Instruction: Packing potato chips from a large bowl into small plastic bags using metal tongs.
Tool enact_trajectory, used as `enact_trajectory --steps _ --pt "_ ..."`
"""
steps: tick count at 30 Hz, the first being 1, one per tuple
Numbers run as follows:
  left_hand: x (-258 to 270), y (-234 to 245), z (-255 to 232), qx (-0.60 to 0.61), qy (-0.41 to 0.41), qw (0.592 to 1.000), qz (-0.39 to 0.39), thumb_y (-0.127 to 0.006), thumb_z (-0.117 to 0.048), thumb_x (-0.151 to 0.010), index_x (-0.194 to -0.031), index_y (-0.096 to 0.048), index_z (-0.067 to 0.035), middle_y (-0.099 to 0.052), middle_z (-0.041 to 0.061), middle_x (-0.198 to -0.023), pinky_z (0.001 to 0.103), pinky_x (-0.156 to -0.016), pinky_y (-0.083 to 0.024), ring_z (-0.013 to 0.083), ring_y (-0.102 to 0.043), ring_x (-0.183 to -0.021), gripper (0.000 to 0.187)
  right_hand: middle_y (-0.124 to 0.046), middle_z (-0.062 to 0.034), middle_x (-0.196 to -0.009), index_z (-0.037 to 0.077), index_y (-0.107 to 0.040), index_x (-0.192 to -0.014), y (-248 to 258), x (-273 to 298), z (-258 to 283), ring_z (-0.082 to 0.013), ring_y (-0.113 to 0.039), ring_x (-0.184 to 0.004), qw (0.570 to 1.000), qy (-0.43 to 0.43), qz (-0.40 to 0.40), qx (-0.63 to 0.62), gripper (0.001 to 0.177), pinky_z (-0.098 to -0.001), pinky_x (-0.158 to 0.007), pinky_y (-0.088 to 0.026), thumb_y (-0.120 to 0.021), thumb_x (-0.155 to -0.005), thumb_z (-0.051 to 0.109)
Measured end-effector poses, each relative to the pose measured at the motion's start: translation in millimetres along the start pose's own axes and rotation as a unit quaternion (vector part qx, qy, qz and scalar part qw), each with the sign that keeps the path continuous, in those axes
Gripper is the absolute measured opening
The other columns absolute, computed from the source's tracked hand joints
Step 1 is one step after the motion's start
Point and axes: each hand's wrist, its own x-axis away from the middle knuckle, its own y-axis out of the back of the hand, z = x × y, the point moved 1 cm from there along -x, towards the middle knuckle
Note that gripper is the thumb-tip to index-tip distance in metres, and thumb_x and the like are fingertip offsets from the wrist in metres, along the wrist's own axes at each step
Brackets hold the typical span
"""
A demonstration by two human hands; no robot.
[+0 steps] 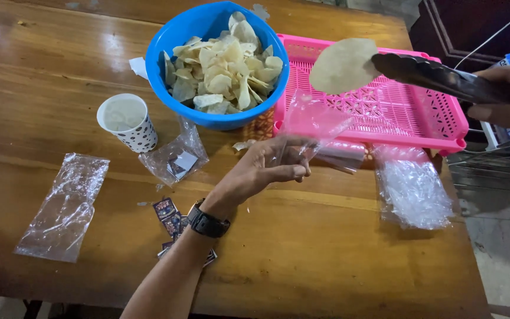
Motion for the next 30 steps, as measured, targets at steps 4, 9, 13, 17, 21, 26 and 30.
enact_trajectory --steps 4,9,13,17,21,26,30 --pt "-3 3 7 -0.006 -0.025 1.000 0.012 -0.072 -0.029 -0.090 -0.143 -0.055 -0.009 -0.071 0.008 -0.102 0.032 -0.089 -0.058 0.0155 -0.066 -0.095 0.059 -0.066 -0.0147 -0.106 0.002 -0.072 -0.134 -16 5 -70 -0.0241 -0.058 -0.103 0.999 -0.012 0.004 -0.048 0.053 -0.0351 -0.091 -0.043 -0.080 -0.083 0.012" --pt "-6 4 15 -0.005 -0.045 0.999 0.003 -0.072 -0.026 -0.091 -0.142 -0.056 -0.006 -0.069 0.008 -0.102 0.031 -0.087 -0.057 0.0158 -0.065 -0.096 0.056 -0.069 -0.0111 -0.094 0.008 -0.075 -0.133 -10 10 -80 -0.0225 -0.058 -0.095 0.999 -0.003 0.025 0.019 0.055 -0.0353 -0.087 -0.042 -0.081 -0.080 0.022" --pt "-7 7 20 -0.017 -0.066 0.998 -0.005 -0.070 -0.020 -0.095 -0.139 -0.058 -0.007 -0.068 0.008 -0.102 0.030 -0.084 -0.059 0.0164 -0.065 -0.095 0.048 -0.065 -0.0152 -0.103 0.005 -0.075 -0.134 -13 19 -53 -0.0242 -0.059 -0.094 1.000 0.002 0.003 0.011 0.057 -0.0333 -0.078 -0.044 -0.083 -0.080 0.020" --pt "-6 4 13 -0.019 -0.056 0.998 0.000 -0.070 -0.023 -0.094 -0.140 -0.057 -0.007 -0.068 0.007 -0.102 0.030 -0.086 -0.058 0.0153 -0.064 -0.095 0.051 -0.067 -0.0206 -0.111 -0.004 -0.071 -0.137 -13 29 -14 -0.0299 -0.065 -0.098 0.994 0.095 -0.035 0.044 0.064 -0.0375 -0.087 -0.051 -0.084 -0.079 0.020" --pt "-5 0 9 -0.039 -0.014 0.999 -0.013 -0.071 -0.027 -0.089 -0.136 -0.058 -0.007 -0.070 0.006 -0.098 0.030 -0.082 -0.057 0.0153 -0.066 -0.091 0.052 -0.070 -0.0125 -0.095 0.008 -0.076 -0.127 -4 28 58 -0.0245 -0.065 -0.086 1.000 -0.012 0.018 -0.009 0.054 -0.0348 -0.079 -0.046 -0.082 -0.075 0.019" --pt "-5 -4 13 -0.027 0.015 1.000 0.001 -0.074 -0.026 -0.090 -0.116 -0.064 -0.012 -0.070 -0.001 -0.096 0.031 -0.089 -0.058 0.0116 -0.066 -0.093 0.031 -0.078 -0.0059 -0.101 0.017 -0.079 -0.122 1 24 92 -0.0215 -0.075 -0.097 0.998 0.006 0.055 0.013 0.051 -0.0322 -0.074 -0.054 -0.082 -0.072 0.022" --pt "-4 -4 18 -0.045 0.029 0.998 0.037 -0.071 -0.042 -0.087 -0.107 -0.062 -0.008 -0.070 0.006 -0.097 0.028 -0.076 -0.057 0.0167 -0.067 -0.088 0.040 -0.081 0.0082 -0.098 0.035 -0.074 -0.126 -6 24 84 -0.0108 -0.076 -0.081 0.986 0.069 0.099 0.114 0.060 -0.0330 -0.067 -0.050 -0.080 -0.067 0.043"
